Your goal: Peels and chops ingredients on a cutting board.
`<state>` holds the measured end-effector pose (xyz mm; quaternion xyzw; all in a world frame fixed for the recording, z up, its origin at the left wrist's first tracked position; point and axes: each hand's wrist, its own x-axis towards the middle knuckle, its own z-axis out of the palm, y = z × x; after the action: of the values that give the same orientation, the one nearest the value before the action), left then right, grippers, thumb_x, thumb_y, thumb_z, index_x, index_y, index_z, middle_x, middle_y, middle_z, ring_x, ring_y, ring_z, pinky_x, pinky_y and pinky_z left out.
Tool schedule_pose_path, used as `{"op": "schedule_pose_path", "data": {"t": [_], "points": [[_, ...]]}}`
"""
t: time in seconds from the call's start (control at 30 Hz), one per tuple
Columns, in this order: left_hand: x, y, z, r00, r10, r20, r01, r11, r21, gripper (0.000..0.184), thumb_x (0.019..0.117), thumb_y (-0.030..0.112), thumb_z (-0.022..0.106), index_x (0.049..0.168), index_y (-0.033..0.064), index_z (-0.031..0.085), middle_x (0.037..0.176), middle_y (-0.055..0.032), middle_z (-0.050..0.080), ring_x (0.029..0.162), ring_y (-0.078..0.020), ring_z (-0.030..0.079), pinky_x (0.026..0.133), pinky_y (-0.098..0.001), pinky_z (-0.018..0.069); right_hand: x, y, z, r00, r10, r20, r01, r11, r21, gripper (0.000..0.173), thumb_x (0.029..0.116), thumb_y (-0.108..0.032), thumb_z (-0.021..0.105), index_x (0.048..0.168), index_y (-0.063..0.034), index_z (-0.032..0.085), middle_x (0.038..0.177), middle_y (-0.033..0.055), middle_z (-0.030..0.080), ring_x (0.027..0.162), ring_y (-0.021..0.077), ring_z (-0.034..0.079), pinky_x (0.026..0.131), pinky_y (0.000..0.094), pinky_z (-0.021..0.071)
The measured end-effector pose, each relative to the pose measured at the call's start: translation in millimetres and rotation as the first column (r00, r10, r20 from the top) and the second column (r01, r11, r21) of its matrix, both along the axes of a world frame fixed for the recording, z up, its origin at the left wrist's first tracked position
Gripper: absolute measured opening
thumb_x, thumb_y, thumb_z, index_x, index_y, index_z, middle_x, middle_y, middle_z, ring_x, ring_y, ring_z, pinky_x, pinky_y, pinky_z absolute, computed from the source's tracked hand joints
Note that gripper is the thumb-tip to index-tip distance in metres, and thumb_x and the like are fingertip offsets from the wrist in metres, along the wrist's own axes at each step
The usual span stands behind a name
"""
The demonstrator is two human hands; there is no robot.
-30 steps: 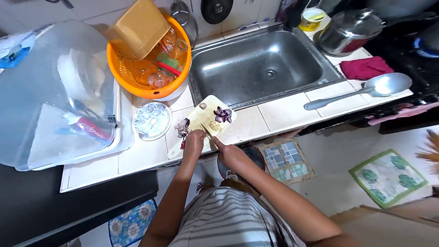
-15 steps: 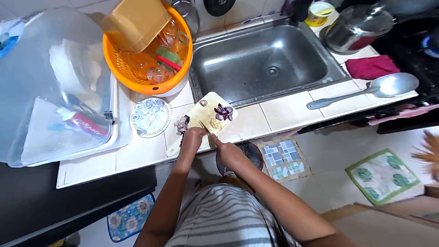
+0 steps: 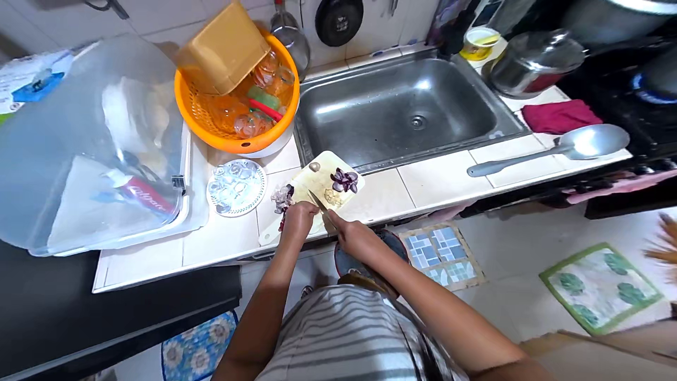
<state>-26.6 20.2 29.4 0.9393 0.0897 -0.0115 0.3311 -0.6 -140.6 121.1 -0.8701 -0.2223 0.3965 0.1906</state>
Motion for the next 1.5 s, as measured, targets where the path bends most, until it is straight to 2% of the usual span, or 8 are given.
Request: {"op": "schedule_pose_path", "data": {"t": [0.43,0.57,0.83,1.07,1.2,1.3,1.43,1.5], "points": [[-1.7,5.4,-6.6,0.996,-0.069,0.061,0.069,0.998,0.008,0.019,0.0962,-0.005,0.058,0.098,-0.0063,0.077,0.105,-0.0224,0.075,0.105,-0.0373,0.071,0.100,-0.0495,0.0514,13.1,-6.0,-8.0,0.997,0.057,-0.048,-0.054,0.996,0.067,0.052,0.1090,-0.006,0.036,0.161,-0.0025,0.028,0.132,0.0322,0.060,0.121,0.0440,0.060,0.105,0.0531,0.0442],[0.4,3.5,-0.8,0.998,-0.068,0.004,0.067,0.997,0.023,0.020,0.0971,-0.005,0.057,0.101,-0.0059,0.077,0.108,-0.0219,0.074,0.109,-0.0373,0.070,0.102,-0.0485,0.0499,13.0,-1.3,2.7,0.995,0.079,-0.056,-0.080,0.997,-0.001,0.055,0.1084,-0.005,0.037,0.162,-0.0038,0.024,0.134,0.0312,0.060,0.126,0.0441,0.058,0.107,0.0541,0.0429],[1.4,5.3,0.2,0.997,-0.073,0.034,0.072,0.997,0.023,0.017,0.0961,-0.004,0.059,0.097,-0.0062,0.077,0.103,-0.0227,0.075,0.104,-0.0373,0.071,0.099,-0.0484,0.0512,12.4,7.6,17.4,0.987,0.143,-0.072,-0.150,0.982,-0.110,0.064,0.1060,0.001,0.037,0.165,-0.0084,0.013,0.134,0.0313,0.059,0.128,0.0450,0.057,0.106,0.0562,0.0435],[-0.8,2.5,-2.9,0.998,-0.032,0.055,0.031,0.999,0.017,0.017,0.0959,-0.004,0.060,0.097,-0.0051,0.077,0.104,-0.0217,0.075,0.104,-0.0357,0.071,0.099,-0.0477,0.0516,9.4,6.4,-2.7,0.992,0.116,-0.045,-0.119,0.990,-0.072,0.067,0.1045,0.002,0.037,0.165,-0.0100,0.012,0.129,0.0305,0.062,0.124,0.0449,0.060,0.104,0.0560,0.0457],[2.0,-6.1,7.6,0.999,0.038,-0.029,-0.038,0.999,0.008,0.017,0.0982,0.000,0.059,0.102,-0.0060,0.075,0.110,-0.0219,0.073,0.109,-0.0339,0.069,0.102,-0.0454,0.0499,20.4,-9.6,-12.6,0.996,0.043,-0.080,-0.034,0.993,0.115,0.056,0.1089,-0.005,0.036,0.163,-0.0068,0.022,0.131,0.0322,0.060,0.121,0.0449,0.060,0.104,0.0554,0.0444],[1.8,-16.2,16.4,0.993,0.096,-0.073,-0.095,0.995,0.012,0.022,0.1016,0.001,0.054,0.109,-0.0081,0.072,0.115,-0.0245,0.071,0.114,-0.0360,0.067,0.105,-0.0457,0.0480,24.5,-20.1,-3.4,0.995,-0.017,-0.097,0.032,0.987,0.154,0.052,0.1099,-0.007,0.034,0.162,-0.0046,0.027,0.135,0.0322,0.059,0.122,0.0433,0.060,0.106,0.0523,0.0438],[4.8,-32.0,25.7,0.968,0.177,-0.179,-0.175,0.984,0.027,0.034,0.1044,0.000,0.046,0.134,-0.0065,0.062,0.132,-0.0256,0.064,0.127,-0.0365,0.060,0.113,-0.0444,0.0427,31.9,-37.9,-6.6,0.989,-0.082,-0.125,0.105,0.976,0.191,0.051,0.1121,-0.012,0.031,0.162,-0.0058,0.025,0.131,0.0333,0.059,0.112,0.0418,0.063,0.100,0.0504,0.0462],[7.3,-36.9,31.4,0.950,0.208,-0.234,-0.210,0.978,0.018,0.041,0.1032,0.008,0.055,0.141,-0.0087,0.053,0.136,-0.0285,0.060,0.129,-0.0384,0.057,0.113,-0.0455,0.0411,35.0,-46.2,-10.1,0.986,-0.109,-0.128,0.133,0.972,0.196,0.052,0.1124,-0.013,0.031,0.163,-0.0087,0.022,0.127,0.0324,0.061,0.103,0.0392,0.064,0.094,0.0489,0.0486]]}}
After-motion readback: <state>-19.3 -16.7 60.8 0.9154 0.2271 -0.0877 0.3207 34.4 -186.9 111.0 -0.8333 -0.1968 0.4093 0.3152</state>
